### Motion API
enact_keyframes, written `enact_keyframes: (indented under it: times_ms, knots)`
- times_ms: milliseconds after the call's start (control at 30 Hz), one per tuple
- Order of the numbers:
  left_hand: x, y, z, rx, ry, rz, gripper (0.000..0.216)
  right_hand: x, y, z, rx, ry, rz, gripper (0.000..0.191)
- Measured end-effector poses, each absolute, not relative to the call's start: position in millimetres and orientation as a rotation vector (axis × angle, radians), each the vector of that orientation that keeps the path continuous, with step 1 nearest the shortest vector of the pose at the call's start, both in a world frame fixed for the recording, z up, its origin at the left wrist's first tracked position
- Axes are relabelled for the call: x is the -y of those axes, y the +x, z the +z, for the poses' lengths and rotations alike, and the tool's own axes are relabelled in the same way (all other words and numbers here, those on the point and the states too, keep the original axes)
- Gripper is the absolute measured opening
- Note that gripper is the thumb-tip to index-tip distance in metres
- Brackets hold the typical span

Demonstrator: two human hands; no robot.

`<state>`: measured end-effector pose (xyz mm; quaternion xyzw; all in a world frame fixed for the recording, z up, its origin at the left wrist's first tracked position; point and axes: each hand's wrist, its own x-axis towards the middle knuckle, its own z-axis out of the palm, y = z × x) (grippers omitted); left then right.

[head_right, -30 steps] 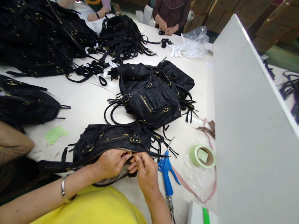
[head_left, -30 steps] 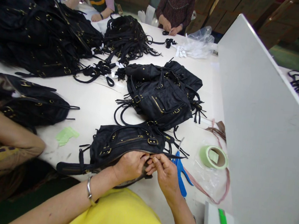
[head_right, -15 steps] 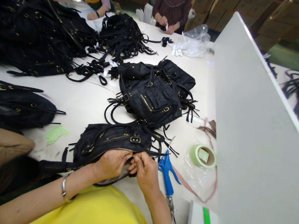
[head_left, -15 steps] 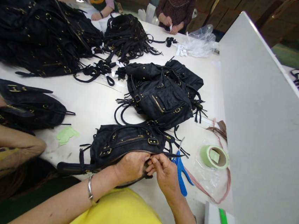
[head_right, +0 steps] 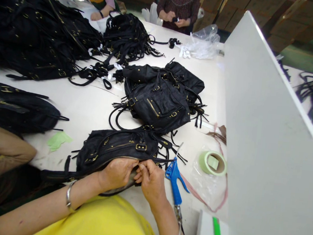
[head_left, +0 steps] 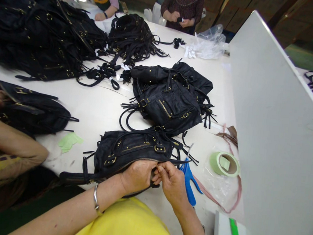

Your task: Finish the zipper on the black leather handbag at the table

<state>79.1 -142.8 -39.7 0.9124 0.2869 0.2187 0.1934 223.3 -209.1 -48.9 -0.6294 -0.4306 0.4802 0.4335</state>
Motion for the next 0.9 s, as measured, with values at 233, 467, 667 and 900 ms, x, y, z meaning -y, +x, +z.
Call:
enact_keyframes:
  times_ms: [233, 467, 667, 900]
  knots:
    - [142.9, 80.0, -40.5, -0.823, 2.529, 0.541, 0.023, 210.1, 222.8, -49.4, 1.074, -1.579, 1.210, 0.040]
    - [143.6, 79.7, -43.8, -0.802, 2.545, 0.562, 0.023, 209.2, 223.0, -48.0, 1.101, -1.577, 1.205, 0.039]
    - [144.1, 82.3, -43.9, -0.800, 2.575, 0.733, 0.026, 208.7, 222.6, -48.6, 1.120, -1.593, 1.200, 0.035]
    - [145.3, 81.2, -47.3, -0.828, 2.568, 0.585, 0.023, 207.1, 222.2, -47.8, 1.084, -1.596, 1.224, 0.032]
